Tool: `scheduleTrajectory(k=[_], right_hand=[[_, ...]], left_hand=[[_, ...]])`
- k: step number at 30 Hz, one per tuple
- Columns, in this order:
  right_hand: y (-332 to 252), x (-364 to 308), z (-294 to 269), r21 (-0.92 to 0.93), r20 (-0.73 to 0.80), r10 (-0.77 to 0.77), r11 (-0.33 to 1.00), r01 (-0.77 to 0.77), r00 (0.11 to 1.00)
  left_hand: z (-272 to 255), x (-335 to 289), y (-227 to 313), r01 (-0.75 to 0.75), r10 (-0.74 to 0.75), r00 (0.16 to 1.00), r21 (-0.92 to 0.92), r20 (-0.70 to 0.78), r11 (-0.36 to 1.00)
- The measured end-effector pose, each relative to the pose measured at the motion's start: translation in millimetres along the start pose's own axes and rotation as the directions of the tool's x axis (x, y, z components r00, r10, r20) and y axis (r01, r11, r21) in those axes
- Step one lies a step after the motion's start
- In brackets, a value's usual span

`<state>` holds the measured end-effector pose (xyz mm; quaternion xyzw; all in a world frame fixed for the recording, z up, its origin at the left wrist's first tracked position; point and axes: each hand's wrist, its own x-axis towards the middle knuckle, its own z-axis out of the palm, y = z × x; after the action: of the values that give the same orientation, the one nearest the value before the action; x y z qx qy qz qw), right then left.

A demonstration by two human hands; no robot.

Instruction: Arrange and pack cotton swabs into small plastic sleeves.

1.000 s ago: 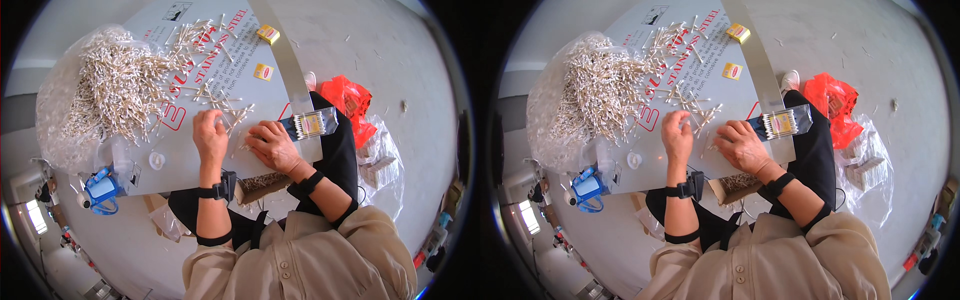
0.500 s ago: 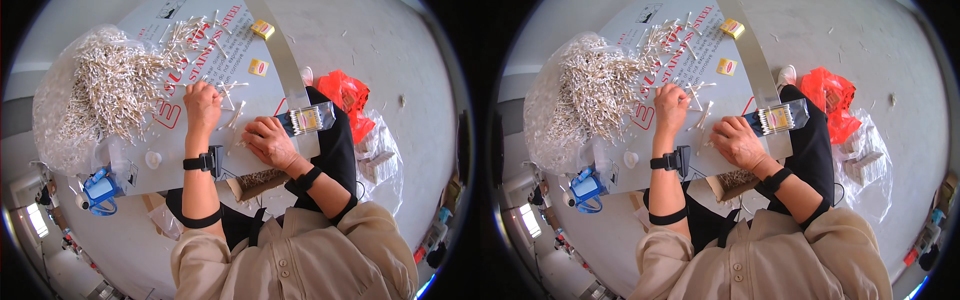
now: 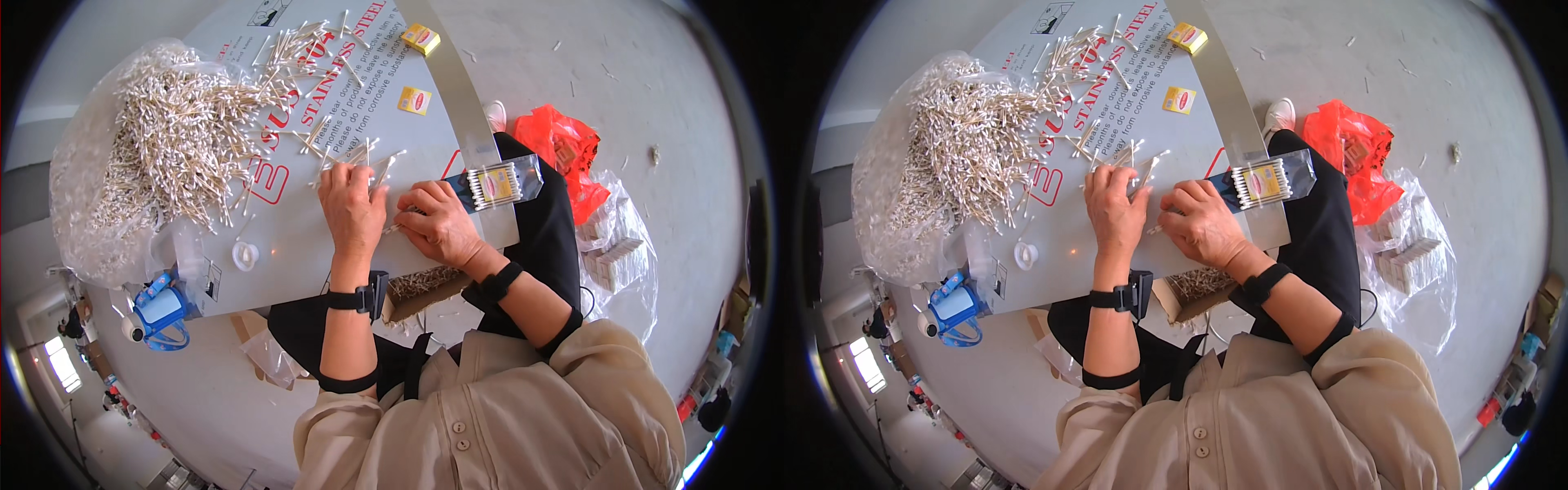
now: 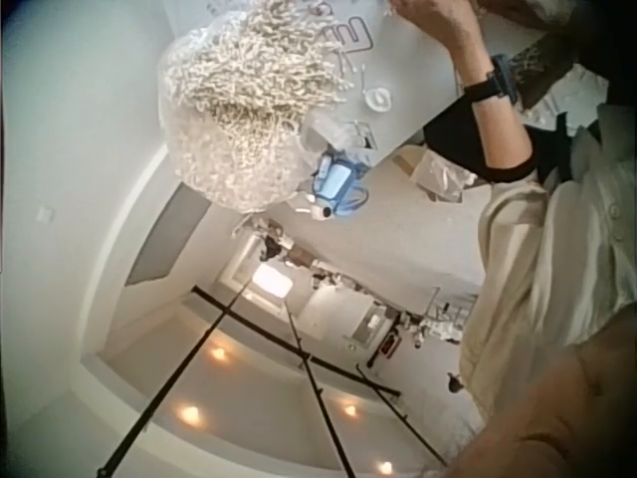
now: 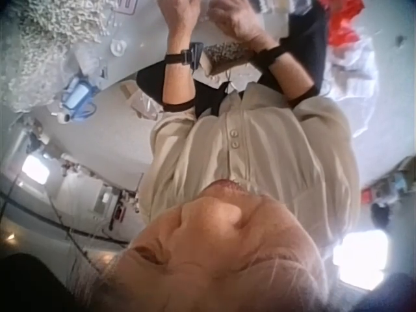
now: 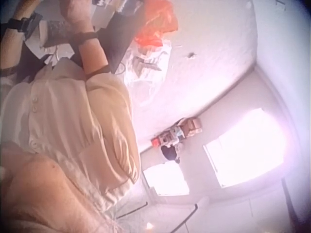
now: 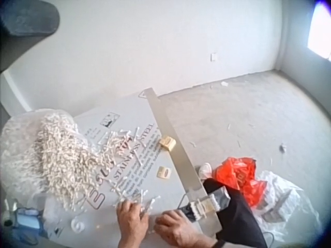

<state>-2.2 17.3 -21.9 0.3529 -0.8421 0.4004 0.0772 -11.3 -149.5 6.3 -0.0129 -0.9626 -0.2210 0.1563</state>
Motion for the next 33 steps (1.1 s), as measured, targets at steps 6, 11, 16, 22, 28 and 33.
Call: scheduleTrajectory(k=[6, 11, 16, 22, 28, 33], right_hand=[[0.1, 0.6, -0.7, 0.023, 0.022, -0.016, 1.000, 0.015, 1.000], [3.3, -2.1, -1.7, 0.013, 0.022, -0.002, 1.000, 0.001, 1.000], [1.4, -1.6, -1.4, 0.025, 0.029, 0.003, 1.000, -0.004, 1.000], [0.4, 0.1, -2.0, 0.037, 0.019, -0.006, 0.999, 0.005, 1.000], [0.4, -0.8, -2.9, 0.080, -0.018, 0.026, 0.996, -0.025, 0.999], [-1.9, -1.8, -3.1, 0.305, -0.173, 0.262, 0.931, -0.201, 0.950]], left_hand=[[-1.9, 6.1, -11.4, -0.022, 0.029, 0.995, -0.077, 0.091, 0.997], [-10.5, -10.1, -13.3, 0.093, -0.091, 0.993, -0.030, 0.078, 0.995], [-13.6, -17.1, -14.6, 0.092, -0.092, 0.995, 0.022, -0.027, 0.995], [-13.8, -26.2, -16.8, 0.103, -0.101, 0.993, -0.032, 0.060, 0.994], [-14.0, -54.4, -7.4, 0.246, -0.240, 0.961, -0.033, 0.137, 0.969], [-0.1, -41.3, 10.4, 0.077, -0.070, 0.991, -0.058, 0.117, 0.995]])
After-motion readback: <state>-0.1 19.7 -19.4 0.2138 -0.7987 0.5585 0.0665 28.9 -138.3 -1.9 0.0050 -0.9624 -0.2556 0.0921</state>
